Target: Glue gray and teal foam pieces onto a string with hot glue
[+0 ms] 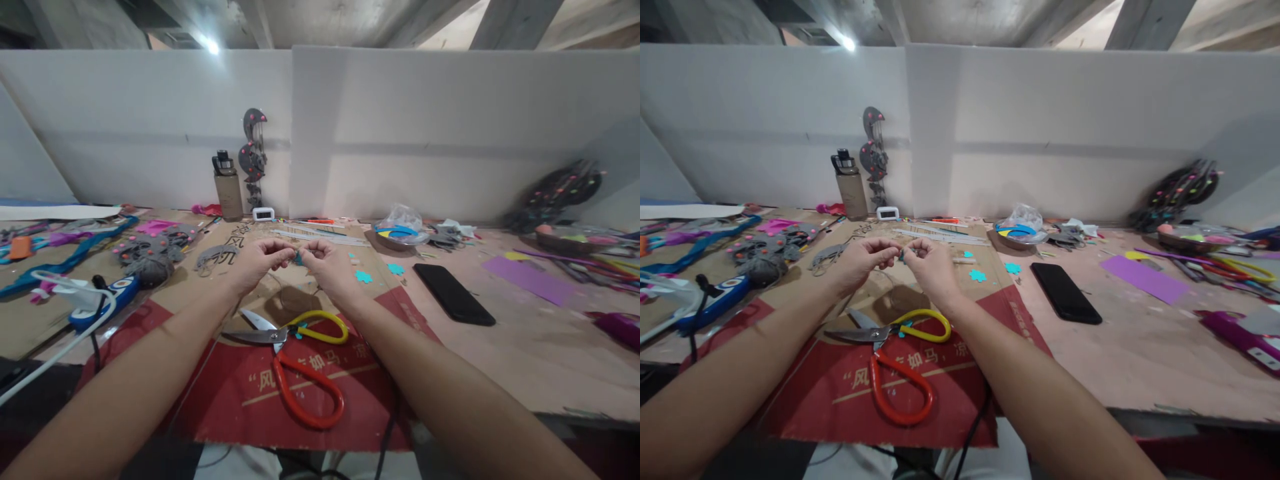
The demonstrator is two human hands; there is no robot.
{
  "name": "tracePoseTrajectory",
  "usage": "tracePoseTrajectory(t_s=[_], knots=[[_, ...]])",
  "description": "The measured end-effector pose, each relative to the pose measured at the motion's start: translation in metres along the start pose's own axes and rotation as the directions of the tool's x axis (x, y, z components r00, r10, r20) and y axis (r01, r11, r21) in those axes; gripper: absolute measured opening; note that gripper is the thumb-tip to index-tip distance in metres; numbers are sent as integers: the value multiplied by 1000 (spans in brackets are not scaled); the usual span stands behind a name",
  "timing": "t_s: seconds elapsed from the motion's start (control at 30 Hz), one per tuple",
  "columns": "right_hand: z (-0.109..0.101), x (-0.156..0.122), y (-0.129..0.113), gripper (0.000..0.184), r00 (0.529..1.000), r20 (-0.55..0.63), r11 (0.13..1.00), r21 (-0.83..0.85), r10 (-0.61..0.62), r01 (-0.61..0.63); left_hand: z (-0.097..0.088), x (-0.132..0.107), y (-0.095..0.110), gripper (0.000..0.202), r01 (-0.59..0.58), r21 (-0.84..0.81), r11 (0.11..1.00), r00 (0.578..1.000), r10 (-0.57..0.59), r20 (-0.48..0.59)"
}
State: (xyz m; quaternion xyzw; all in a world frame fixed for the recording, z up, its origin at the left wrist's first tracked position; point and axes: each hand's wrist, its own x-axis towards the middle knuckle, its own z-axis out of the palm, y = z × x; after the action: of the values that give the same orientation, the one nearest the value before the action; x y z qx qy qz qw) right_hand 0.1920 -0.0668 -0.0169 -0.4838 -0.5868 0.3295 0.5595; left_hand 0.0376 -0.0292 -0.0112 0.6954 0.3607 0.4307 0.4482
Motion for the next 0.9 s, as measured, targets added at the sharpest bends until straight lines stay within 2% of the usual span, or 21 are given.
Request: tracePoseTrajectory(t_s=[0.1,0.2,0.4,0.53,0.67,0.77,0.9], knots=[[-1,-1,4,22,993,13,979,-166,-117,118,-1,-6,11,30,-63,167,984,998,59,31],[-3,-1,5,21,980,11,942,-276,-197,192,0,-9,18,26,-119,241,963,993,112,42],[-2,-3,2,20,979,46,920,-338,-197,200,1,-10,12,23,-170,430,887,982,187,3],[0,-4,4,21,974,91,917,-327,-209,227,0,-9,9,18,-216,524,824,957,286,-55],[2,-5,7,37,977,22,937,-279,-214,212,-1,-8,9,15,-186,534,825,951,288,-114],[2,-6,8,29,973,-12,951,-212,-232,224,0,-7,8,16,-157,479,864,957,252,-142],[3,-3,12,23,983,-31,976,-129,-183,178,3,-8,8,17,-132,359,924,967,200,-159]])
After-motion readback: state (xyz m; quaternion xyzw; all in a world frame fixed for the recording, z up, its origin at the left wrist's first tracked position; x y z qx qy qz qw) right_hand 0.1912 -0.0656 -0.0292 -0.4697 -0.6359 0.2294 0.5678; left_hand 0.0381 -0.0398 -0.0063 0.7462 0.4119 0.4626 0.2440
